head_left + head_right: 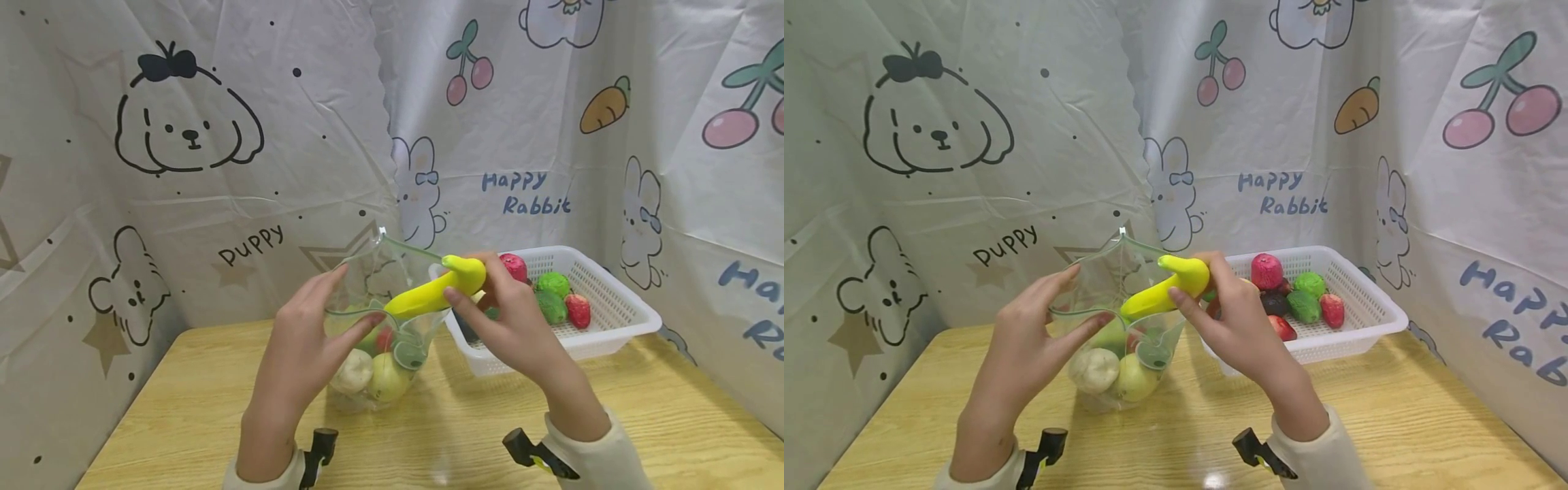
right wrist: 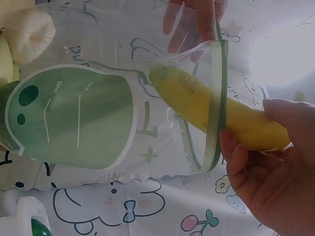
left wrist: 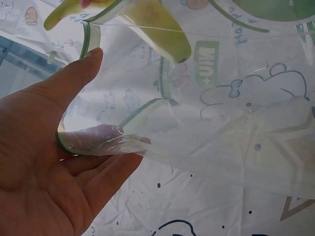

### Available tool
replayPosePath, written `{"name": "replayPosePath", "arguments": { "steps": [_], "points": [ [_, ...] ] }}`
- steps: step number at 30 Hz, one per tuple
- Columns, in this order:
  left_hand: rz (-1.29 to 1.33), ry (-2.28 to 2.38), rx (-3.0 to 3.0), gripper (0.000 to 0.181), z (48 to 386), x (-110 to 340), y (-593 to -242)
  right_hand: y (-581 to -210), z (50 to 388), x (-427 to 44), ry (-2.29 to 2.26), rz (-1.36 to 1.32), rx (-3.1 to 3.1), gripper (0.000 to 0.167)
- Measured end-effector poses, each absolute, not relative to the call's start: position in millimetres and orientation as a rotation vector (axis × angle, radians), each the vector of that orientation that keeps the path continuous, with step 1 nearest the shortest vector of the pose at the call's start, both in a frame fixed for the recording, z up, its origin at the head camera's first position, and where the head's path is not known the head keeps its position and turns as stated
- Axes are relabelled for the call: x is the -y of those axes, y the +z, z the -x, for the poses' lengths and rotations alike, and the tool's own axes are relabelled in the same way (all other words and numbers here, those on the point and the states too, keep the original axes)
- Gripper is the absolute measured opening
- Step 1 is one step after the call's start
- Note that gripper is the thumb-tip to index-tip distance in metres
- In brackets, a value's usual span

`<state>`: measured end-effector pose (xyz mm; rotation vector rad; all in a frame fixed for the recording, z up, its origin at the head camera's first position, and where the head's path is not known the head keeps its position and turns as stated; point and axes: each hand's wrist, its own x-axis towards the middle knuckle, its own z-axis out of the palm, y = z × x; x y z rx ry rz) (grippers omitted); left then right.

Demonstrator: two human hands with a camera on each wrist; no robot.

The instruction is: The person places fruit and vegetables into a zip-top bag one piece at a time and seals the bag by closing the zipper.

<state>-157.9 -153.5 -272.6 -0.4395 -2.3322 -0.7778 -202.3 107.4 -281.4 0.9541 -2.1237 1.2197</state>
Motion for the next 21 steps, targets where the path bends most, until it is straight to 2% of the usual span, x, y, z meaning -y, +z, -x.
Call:
{"name": "replayPosePath", "arguments": {
  "steps": [8,21],
  "points": [
    [0.444,-0.783,2.324,0.076,157.4,153.8,-271.9,-281.7,202.4,-105.5,1.163,-0.968,2.146,0.033],
    [0.448,-0.775,2.322,0.076,156.7,154.8,-271.9,-281.7,202.4,-103.9,1.097,-0.991,2.131,0.041]
  ]
}}
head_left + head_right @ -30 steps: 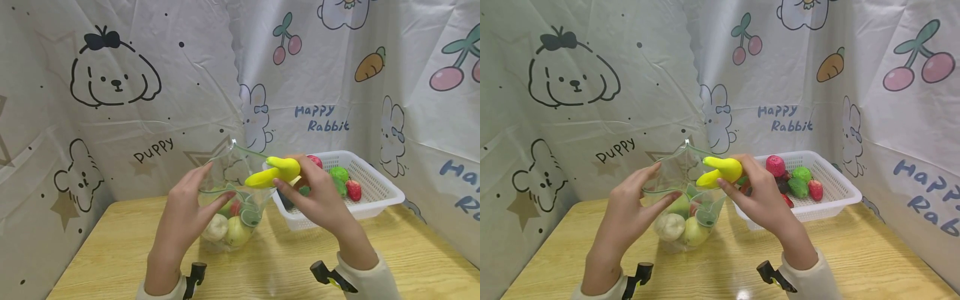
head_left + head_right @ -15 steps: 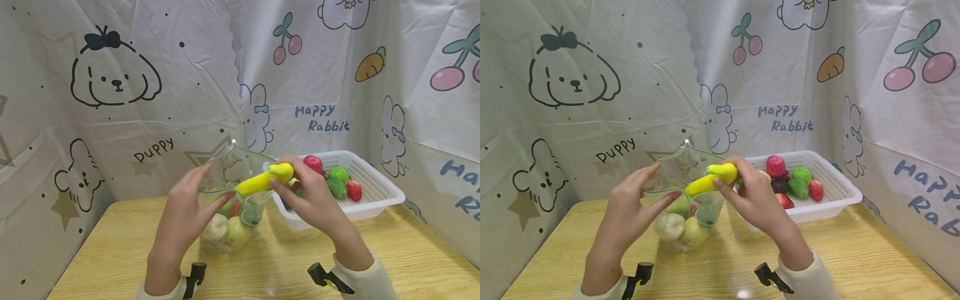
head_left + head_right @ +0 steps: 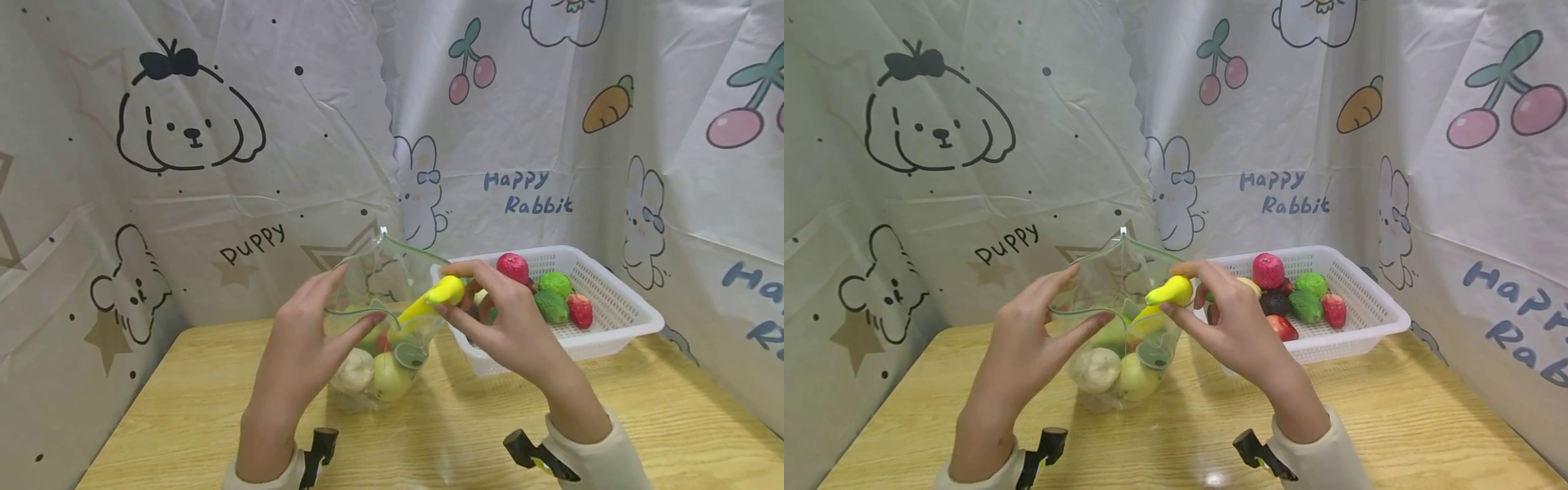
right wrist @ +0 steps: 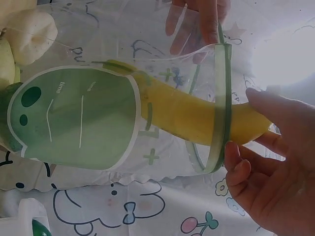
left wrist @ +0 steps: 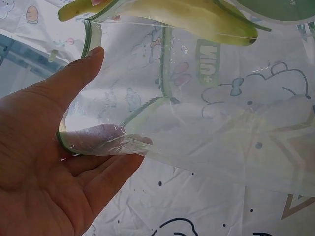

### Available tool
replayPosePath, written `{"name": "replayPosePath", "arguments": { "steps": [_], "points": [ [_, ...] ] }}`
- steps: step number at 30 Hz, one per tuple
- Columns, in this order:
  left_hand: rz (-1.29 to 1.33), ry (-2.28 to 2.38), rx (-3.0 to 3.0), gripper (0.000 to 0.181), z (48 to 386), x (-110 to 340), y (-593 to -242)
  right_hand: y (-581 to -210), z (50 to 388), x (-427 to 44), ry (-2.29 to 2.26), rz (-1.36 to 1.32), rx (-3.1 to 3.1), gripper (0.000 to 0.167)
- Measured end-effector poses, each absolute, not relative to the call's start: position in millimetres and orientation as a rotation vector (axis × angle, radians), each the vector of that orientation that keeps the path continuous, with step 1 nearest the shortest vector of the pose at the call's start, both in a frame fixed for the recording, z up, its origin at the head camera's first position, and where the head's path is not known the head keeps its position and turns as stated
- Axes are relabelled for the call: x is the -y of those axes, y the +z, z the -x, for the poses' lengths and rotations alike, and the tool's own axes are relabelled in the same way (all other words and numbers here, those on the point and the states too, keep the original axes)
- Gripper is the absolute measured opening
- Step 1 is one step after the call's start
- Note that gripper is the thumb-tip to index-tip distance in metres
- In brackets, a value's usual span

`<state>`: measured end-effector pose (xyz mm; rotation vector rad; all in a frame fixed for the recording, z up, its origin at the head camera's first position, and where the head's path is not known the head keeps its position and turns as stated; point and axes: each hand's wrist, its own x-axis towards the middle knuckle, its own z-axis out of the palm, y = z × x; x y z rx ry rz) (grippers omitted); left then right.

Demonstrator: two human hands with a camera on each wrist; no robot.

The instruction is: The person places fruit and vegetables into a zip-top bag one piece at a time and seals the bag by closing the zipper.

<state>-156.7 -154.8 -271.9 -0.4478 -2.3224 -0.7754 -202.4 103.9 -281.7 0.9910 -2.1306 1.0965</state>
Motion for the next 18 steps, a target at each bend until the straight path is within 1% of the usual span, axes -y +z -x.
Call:
{"name": "replayPosePath", "arguments": {
  "steps": [6,8,13,18],
  "points": [
    [0.449,-0.769,2.317,0.077,156.3,155.4,-271.8,-283.5,201.8,-99.3,1.091,-0.93,2.145,0.044],
    [0.448,-0.766,2.315,0.077,156.4,155.6,-271.9,-284.6,202.4,-96.8,1.081,-0.91,2.134,0.04],
    [0.444,-0.762,2.314,0.077,156.8,155.8,-272.1,-288.3,204.6,-93.1,1.042,-0.93,2.127,0.02],
    [0.437,-0.754,2.317,0.078,156.4,155.7,-271.8,-290.2,205.5,-92.3,0.998,-0.974,2.148,0.017]
  ]
}}
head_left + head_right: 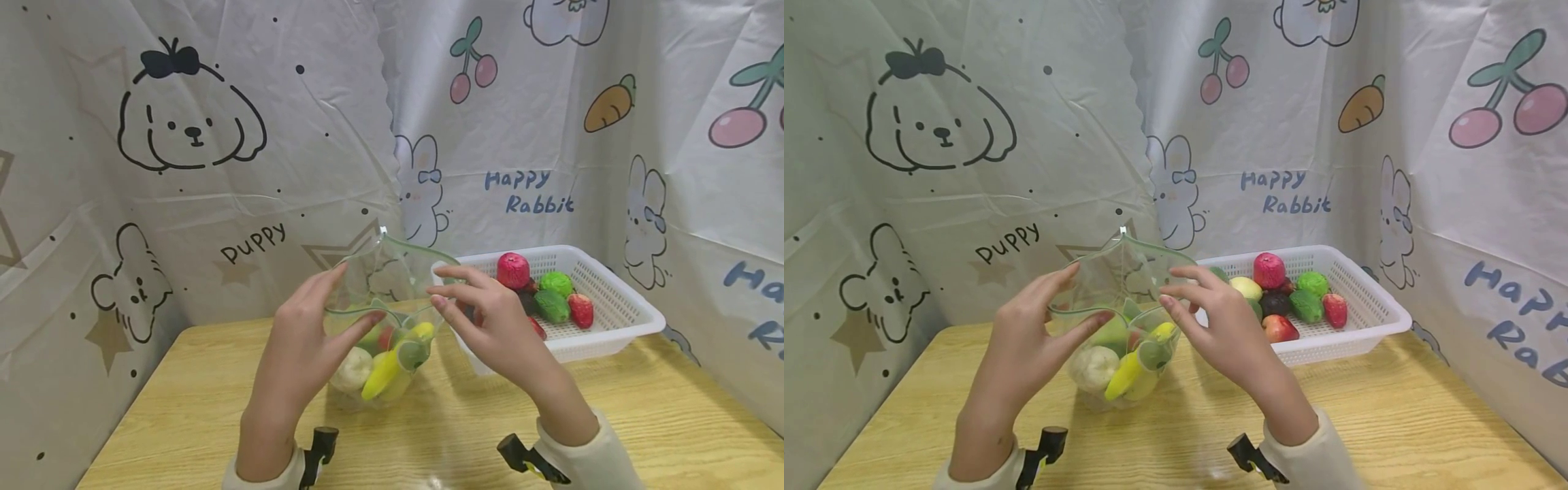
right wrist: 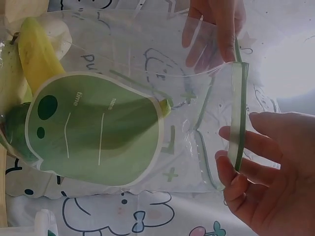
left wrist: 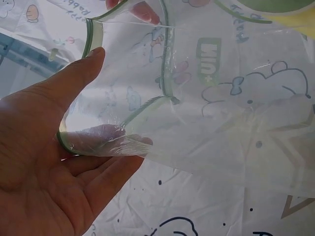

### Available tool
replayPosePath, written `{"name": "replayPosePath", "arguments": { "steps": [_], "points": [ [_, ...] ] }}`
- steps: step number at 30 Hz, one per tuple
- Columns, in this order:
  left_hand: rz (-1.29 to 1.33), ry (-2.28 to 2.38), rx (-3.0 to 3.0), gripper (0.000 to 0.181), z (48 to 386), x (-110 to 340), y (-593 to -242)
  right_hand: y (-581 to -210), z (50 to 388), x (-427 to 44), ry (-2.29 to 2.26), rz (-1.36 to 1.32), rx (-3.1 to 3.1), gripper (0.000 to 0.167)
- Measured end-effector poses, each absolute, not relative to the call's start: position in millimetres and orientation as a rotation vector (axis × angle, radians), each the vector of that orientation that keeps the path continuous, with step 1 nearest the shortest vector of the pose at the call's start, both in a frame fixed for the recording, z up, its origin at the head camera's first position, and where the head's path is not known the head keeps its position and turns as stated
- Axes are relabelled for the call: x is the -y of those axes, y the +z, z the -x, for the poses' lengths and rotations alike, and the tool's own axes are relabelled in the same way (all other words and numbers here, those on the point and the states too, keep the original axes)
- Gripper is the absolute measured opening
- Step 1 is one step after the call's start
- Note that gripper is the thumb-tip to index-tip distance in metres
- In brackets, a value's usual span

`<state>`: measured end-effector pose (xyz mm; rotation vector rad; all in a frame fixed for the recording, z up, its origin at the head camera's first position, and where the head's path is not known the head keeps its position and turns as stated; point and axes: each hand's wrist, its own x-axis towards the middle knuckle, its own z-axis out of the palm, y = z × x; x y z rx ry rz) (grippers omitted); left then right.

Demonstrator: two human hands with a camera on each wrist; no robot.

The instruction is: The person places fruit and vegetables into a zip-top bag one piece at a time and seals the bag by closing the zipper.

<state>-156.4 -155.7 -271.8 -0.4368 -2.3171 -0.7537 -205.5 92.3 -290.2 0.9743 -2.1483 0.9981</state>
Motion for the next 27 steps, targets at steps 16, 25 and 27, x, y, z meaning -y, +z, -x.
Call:
{"name": "replayPosePath", "arguments": {
  "steps": [16,25,27],
  "points": [
    [0.425,-0.76,2.34,0.077,156.9,154.3,-270.3,-285.2,204.5,-102.5,0.975,-0.948,2.14,0.014],
    [0.416,-0.772,2.353,0.076,156.5,155.2,-270.5,-280.9,212.1,-122.6,1.01,-0.865,2.106,0.02],
    [0.415,-0.773,2.354,0.076,156.5,155.3,-270.7,-280.7,215.1,-126.9,1.022,-0.856,2.097,0.021]
  ]
}}
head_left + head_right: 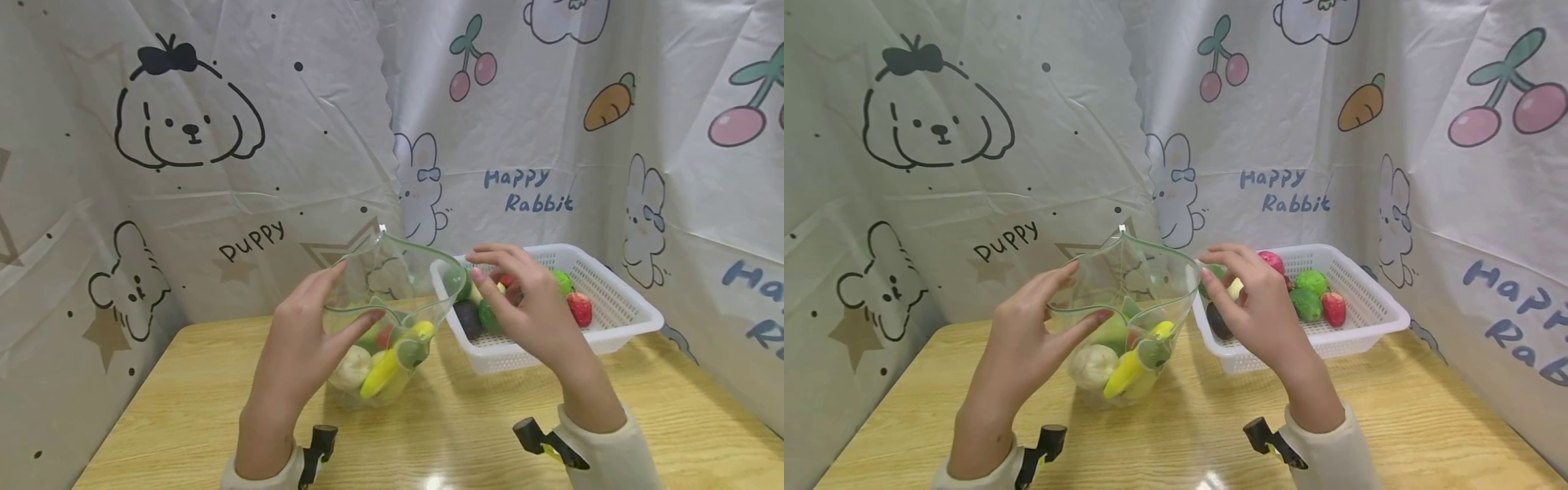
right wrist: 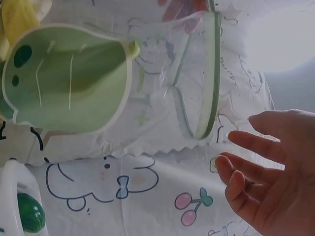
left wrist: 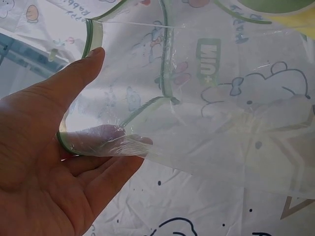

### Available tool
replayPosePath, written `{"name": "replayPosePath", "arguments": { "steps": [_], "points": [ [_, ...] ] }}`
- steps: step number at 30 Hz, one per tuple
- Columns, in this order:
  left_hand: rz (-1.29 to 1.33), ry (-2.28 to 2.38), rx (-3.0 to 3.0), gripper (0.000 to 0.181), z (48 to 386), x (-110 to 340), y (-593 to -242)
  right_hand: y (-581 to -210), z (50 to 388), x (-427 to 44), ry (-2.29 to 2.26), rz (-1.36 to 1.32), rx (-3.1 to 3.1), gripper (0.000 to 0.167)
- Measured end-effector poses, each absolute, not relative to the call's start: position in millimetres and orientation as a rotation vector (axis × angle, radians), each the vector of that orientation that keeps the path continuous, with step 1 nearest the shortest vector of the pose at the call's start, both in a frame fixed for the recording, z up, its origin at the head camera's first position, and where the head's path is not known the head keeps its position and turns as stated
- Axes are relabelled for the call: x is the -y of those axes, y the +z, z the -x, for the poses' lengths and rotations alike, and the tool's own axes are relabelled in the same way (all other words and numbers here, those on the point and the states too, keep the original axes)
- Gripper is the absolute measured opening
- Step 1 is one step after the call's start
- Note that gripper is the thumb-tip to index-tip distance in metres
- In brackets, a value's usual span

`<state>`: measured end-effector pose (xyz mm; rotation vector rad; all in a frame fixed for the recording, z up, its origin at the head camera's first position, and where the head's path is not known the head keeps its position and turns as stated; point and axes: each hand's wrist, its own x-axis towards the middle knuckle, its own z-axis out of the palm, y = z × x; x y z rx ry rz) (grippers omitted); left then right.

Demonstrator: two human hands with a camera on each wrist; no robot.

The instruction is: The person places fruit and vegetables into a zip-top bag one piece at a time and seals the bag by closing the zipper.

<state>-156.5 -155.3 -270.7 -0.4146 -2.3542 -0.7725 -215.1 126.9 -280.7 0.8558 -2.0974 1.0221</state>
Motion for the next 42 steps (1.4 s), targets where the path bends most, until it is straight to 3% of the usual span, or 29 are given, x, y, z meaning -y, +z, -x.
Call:
{"name": "replayPosePath", "arguments": {
  "steps": [13,26,34,42],
  "points": [
    [0.42,-0.774,2.352,0.076,156.9,156.9,-271.6,-298.1,254.7,-142.6,0.978,-0.668,2.224,0.022],
    [0.424,-0.794,2.344,0.075,156.7,156.7,-272.7,-357.4,303.7,-155.8,0.665,-0.63,2.796,0.035],
    [0.425,-0.788,2.347,0.075,157.3,156.0,-271.6,-378.0,312.1,-164.0,0.659,-0.672,2.947,0.046],
    [0.429,-0.787,2.343,0.075,156.7,156.3,-271.5,-376.7,311.2,-167.2,0.725,-0.714,3.125,0.044]
  ]
}}
